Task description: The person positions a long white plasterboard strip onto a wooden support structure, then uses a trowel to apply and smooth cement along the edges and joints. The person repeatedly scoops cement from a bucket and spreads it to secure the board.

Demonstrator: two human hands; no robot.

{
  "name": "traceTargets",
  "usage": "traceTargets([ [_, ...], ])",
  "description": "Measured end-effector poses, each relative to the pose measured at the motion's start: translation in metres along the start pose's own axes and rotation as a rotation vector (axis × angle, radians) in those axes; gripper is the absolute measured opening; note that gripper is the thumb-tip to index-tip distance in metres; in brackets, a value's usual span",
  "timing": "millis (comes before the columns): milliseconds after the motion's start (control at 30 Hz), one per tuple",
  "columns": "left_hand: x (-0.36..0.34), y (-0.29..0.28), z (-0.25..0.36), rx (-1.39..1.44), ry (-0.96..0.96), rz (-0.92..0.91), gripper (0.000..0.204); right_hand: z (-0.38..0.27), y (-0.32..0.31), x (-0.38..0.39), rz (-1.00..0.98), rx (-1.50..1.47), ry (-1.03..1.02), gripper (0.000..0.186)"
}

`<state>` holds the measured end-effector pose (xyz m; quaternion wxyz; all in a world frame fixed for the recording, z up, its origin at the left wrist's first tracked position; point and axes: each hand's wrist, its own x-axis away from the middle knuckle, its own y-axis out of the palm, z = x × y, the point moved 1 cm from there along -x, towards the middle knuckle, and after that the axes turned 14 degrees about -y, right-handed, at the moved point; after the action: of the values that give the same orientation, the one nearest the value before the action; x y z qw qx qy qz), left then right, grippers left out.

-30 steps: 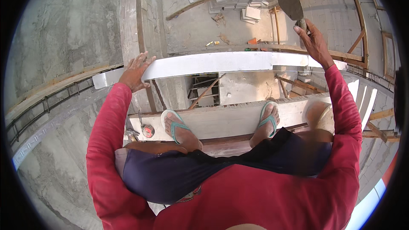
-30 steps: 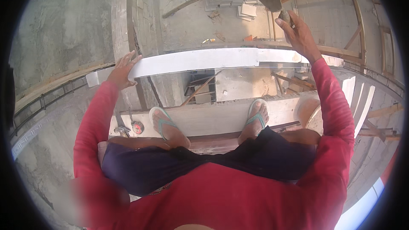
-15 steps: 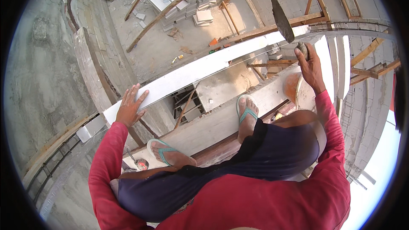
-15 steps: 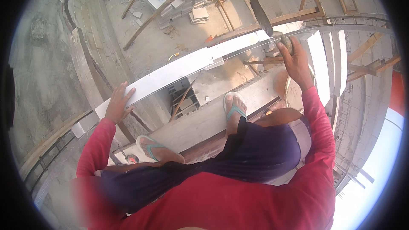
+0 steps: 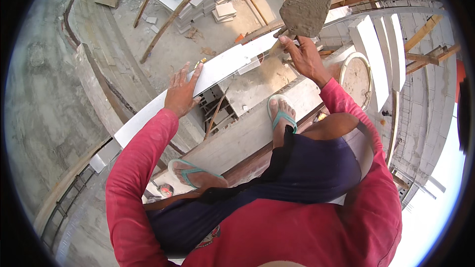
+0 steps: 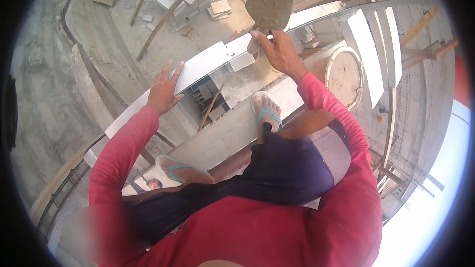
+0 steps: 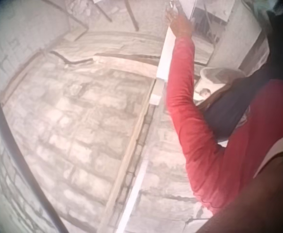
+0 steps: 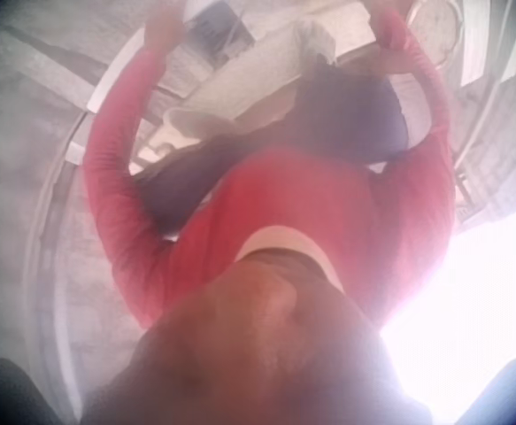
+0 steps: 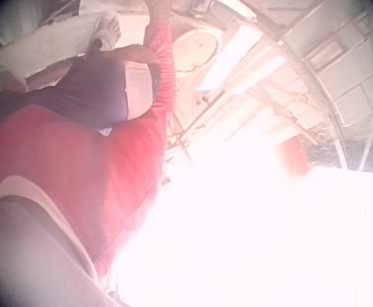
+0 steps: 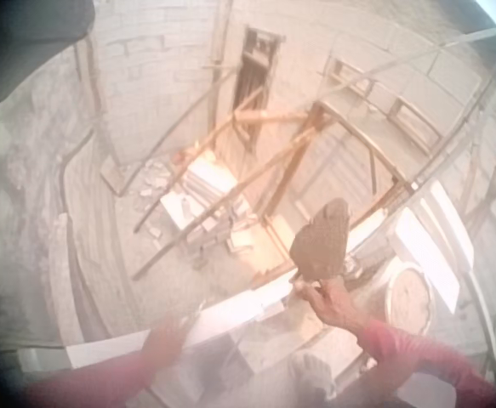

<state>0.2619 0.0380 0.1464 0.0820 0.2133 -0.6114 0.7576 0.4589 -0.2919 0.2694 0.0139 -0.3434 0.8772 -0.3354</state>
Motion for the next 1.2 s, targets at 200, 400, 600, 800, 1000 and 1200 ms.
traceTargets([
  [200,-0.014,0.02,0.031,-0.005,-0.108,0.093,0.106,0.02,0.06,-0.026,0.004,0.291,-0.585,0.029],
  [400,-0.016,0.029,0.033,-0.003,-0.135,0.166,0.099,0.053,0.091,-0.037,-0.004,0.291,-0.703,0.037],
  [600,-0.015,0.033,0.036,-0.015,-0.147,0.206,0.099,0.054,0.095,-0.033,-0.057,0.332,-0.726,0.036],
  [800,-0.017,0.037,0.037,-0.057,-0.168,0.216,0.098,0.051,0.098,-0.03,-0.046,0.386,-0.746,0.038],
  [1000,-0.015,0.035,0.039,-0.07,-0.171,0.218,0.096,0.048,0.094,-0.026,-0.1,0.407,-0.722,0.038],
  [1200,-0.015,0.024,0.036,-0.023,-0.152,0.144,0.097,0.049,0.097,-0.031,-0.116,0.339,-0.68,0.039],
])
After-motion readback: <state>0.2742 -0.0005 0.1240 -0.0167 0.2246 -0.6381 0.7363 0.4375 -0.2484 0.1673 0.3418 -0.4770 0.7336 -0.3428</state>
